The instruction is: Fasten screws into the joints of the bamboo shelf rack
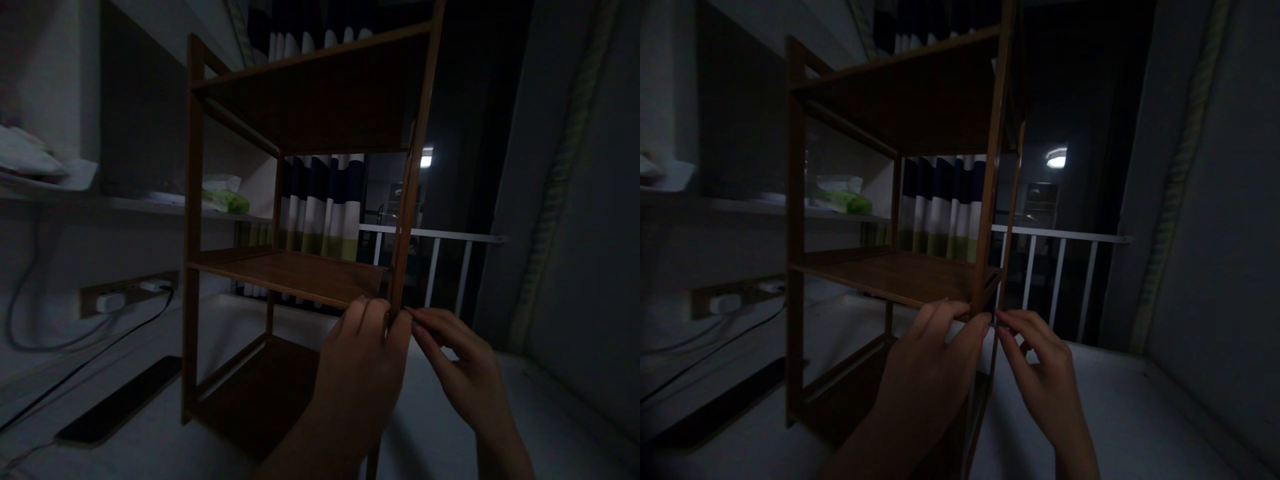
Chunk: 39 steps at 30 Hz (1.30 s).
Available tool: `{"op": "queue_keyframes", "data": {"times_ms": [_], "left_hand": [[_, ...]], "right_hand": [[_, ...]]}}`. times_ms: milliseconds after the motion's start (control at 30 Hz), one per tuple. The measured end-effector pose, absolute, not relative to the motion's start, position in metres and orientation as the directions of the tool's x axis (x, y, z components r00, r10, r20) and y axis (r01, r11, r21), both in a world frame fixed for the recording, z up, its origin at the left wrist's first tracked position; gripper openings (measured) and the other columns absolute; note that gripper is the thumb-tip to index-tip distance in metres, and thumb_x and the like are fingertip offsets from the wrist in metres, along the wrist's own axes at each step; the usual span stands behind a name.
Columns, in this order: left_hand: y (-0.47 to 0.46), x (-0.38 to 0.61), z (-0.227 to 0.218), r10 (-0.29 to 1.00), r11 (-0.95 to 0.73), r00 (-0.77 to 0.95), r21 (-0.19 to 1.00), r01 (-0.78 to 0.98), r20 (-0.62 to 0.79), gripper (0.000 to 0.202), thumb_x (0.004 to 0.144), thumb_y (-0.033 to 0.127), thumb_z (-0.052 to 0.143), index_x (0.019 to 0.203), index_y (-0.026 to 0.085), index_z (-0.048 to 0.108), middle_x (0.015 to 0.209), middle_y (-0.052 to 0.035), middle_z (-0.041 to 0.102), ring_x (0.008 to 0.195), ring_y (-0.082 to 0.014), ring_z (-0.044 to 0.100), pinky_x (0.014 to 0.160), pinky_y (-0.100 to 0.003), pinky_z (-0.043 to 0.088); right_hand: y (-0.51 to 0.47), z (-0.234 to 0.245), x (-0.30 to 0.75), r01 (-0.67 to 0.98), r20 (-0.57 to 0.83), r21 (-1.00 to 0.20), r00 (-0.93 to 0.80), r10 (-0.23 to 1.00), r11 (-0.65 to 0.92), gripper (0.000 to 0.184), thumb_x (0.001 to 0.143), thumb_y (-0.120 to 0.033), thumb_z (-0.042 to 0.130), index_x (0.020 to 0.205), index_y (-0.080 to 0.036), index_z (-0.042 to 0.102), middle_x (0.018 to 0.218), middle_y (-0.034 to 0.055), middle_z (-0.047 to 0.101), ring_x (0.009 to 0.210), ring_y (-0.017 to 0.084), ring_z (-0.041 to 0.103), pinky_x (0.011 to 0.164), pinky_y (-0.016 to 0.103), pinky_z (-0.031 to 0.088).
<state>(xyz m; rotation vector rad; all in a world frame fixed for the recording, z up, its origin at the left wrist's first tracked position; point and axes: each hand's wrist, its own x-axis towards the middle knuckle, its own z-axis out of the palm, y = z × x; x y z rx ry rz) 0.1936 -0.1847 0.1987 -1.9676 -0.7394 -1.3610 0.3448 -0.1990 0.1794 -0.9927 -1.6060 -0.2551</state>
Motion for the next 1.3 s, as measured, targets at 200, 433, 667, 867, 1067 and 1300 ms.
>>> {"op": "queue_keyframes", "data": {"times_ms": [200,433,667,867,1067,1300], "left_hand": [[-0.186,0.194,0.200,0.064,-0.662,0.289,-0.176,0.728,0.955,0.015,0.078,0.016,0.056,0.092,0.020,0.059,0.088,-0.0029,0.056,0.083,-0.0189,0.053,0.063,-0.029,0.051],[-0.185,0.194,0.199,0.061,-0.664,0.298,-0.184,0.725,0.953,0.016,0.077,0.015,0.056,0.092,0.020,0.058,0.088,-0.0034,0.056,0.082,-0.0193,0.053,0.062,-0.030,0.052],[-0.184,0.194,0.198,0.038,-0.655,0.292,-0.196,0.729,0.956,0.021,0.074,0.014,0.061,0.094,0.019,0.057,0.090,-0.0038,0.056,0.082,-0.0201,0.053,0.059,-0.031,0.052],[-0.183,0.195,0.198,0.028,-0.677,0.289,-0.194,0.710,0.957,0.022,0.073,0.013,0.061,0.094,0.018,0.058,0.088,-0.0039,0.057,0.080,-0.0200,0.054,0.060,-0.032,0.054],[-0.185,0.193,0.199,0.061,-0.675,0.301,-0.182,0.715,0.952,0.026,0.068,0.012,0.065,0.093,0.019,0.059,0.088,-0.0038,0.058,0.079,-0.0209,0.055,0.058,-0.032,0.054],[-0.187,0.193,0.200,0.054,-0.669,0.298,-0.187,0.719,0.953,0.023,0.069,0.014,0.065,0.090,0.019,0.059,0.087,-0.0034,0.057,0.078,-0.0200,0.054,0.056,-0.031,0.053]], "right_hand": [[-0.206,0.179,0.349,0.703,0.847,-0.414,0.064,0.528,0.578,0.009,0.079,-0.028,0.058,0.086,-0.022,0.055,0.074,-0.0022,0.060,0.063,0.010,0.059,0.050,0.017,0.048],[-0.216,0.181,0.354,0.710,0.820,-0.216,-0.240,0.519,0.670,0.005,0.080,-0.020,0.057,0.085,-0.022,0.059,0.077,-0.0005,0.064,0.067,0.010,0.060,0.057,0.019,0.050],[-0.227,0.183,0.353,0.692,0.820,-0.032,-0.394,0.415,0.721,0.034,0.078,-0.010,0.057,0.107,-0.028,0.055,0.095,-0.0002,0.065,0.089,0.011,0.061,0.073,0.017,0.053],[-0.236,0.189,0.345,0.731,0.830,0.071,-0.421,0.366,0.679,0.025,0.080,-0.013,0.057,0.102,-0.022,0.055,0.091,0.0007,0.065,0.085,0.008,0.060,0.074,0.014,0.051],[-0.237,0.187,0.337,0.717,0.888,0.059,-0.355,0.291,0.695,0.023,0.079,-0.012,0.059,0.100,-0.021,0.055,0.090,-0.0003,0.062,0.085,0.008,0.058,0.069,0.013,0.051],[-0.233,0.180,0.321,0.813,0.982,0.012,-0.119,0.145,0.583,0.022,0.078,-0.010,0.058,0.096,-0.022,0.058,0.095,0.0008,0.055,0.080,0.006,0.056,0.063,0.013,0.050]]}}
